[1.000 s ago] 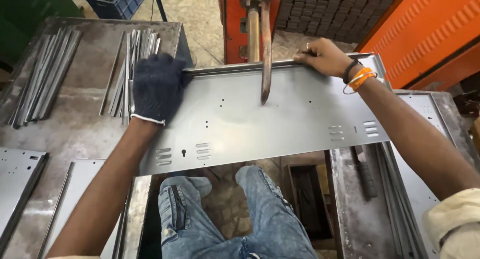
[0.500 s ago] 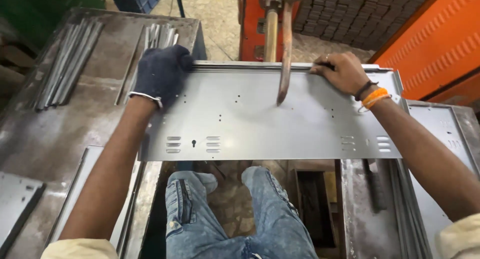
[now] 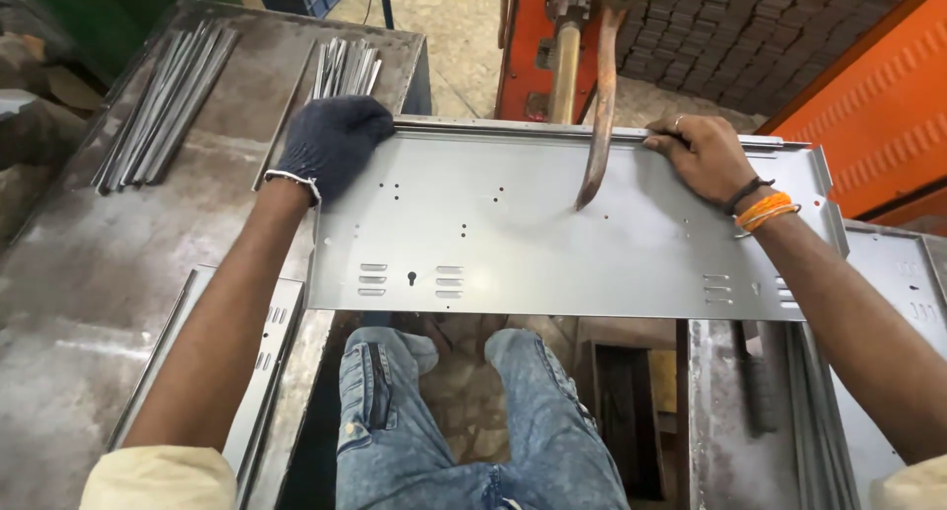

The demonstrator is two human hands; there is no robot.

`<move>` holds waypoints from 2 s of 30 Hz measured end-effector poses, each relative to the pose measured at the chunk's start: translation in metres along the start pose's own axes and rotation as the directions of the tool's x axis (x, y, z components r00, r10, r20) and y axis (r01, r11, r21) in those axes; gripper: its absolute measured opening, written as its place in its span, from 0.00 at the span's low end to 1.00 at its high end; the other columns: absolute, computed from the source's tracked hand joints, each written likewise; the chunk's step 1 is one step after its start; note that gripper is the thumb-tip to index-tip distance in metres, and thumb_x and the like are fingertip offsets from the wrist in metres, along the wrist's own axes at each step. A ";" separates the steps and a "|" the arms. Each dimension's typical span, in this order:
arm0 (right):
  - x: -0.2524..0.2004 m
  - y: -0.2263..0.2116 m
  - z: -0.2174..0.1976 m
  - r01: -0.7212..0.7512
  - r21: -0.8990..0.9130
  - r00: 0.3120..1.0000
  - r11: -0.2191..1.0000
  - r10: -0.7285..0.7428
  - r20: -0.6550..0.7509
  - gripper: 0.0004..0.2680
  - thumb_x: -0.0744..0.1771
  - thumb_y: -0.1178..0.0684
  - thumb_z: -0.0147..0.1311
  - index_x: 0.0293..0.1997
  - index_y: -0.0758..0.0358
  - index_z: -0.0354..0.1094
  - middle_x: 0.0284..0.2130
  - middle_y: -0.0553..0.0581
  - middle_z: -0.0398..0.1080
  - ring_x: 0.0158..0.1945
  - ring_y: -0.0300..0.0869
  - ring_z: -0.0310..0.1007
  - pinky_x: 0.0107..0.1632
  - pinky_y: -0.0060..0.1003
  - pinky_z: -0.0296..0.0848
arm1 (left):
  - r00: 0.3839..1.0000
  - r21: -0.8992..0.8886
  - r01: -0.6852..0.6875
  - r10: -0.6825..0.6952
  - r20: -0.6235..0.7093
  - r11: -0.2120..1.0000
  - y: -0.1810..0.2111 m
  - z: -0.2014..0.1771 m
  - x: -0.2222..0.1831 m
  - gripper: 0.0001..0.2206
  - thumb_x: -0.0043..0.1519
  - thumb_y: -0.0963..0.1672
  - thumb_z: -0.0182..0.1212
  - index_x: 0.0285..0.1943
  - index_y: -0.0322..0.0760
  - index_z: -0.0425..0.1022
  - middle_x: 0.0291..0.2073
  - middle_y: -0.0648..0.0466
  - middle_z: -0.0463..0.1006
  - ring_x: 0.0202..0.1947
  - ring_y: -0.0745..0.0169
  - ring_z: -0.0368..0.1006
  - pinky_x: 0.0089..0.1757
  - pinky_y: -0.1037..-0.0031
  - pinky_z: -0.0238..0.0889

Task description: The worker is performing spot welding to attach metal rails to sheet metal components at a workstation.

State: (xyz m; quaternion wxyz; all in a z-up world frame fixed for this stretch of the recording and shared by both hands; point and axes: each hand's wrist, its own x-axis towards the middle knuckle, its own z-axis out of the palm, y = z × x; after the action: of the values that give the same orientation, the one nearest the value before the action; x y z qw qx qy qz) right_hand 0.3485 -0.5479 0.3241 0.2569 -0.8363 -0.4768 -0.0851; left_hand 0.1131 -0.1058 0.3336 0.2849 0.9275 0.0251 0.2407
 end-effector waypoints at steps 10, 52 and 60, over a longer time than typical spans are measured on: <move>0.004 -0.008 0.004 -0.022 -0.064 1.000 0.998 0.022 0.001 0.09 0.71 0.53 0.56 0.49 0.69 0.75 0.39 0.69 0.76 0.42 0.59 0.77 0.47 0.50 0.72 | 1.000 0.023 -0.008 0.008 -0.008 1.000 -0.002 0.000 -0.002 0.09 0.64 0.45 0.64 0.47 0.37 0.82 0.40 0.43 0.83 0.40 0.43 0.79 0.42 0.59 0.70; -0.050 0.062 -0.077 -0.157 -0.328 0.956 0.931 0.227 0.188 0.12 0.72 0.46 0.47 0.53 0.65 0.70 0.41 0.66 0.76 0.46 0.58 0.76 0.49 0.53 0.72 | 0.980 0.376 -0.149 0.087 0.179 0.914 -0.013 0.029 0.023 0.07 0.67 0.45 0.60 0.49 0.41 0.77 0.35 0.38 0.80 0.38 0.33 0.77 0.40 0.48 0.68; -0.061 0.072 -0.084 -0.250 -0.366 0.926 0.897 0.332 0.180 0.10 0.74 0.49 0.44 0.52 0.67 0.59 0.35 0.71 0.75 0.41 0.63 0.76 0.44 0.57 0.70 | 0.978 0.355 -0.118 0.047 0.202 0.927 -0.010 0.027 0.024 0.11 0.64 0.45 0.59 0.54 0.40 0.75 0.39 0.37 0.81 0.41 0.31 0.77 0.43 0.47 0.68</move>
State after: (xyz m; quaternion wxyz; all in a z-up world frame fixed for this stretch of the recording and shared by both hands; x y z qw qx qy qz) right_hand 0.3855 -0.6665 0.3473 0.0615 -0.9340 -0.3511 -0.0247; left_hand 0.1471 -0.1071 0.3190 0.0983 0.9831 0.0029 0.1541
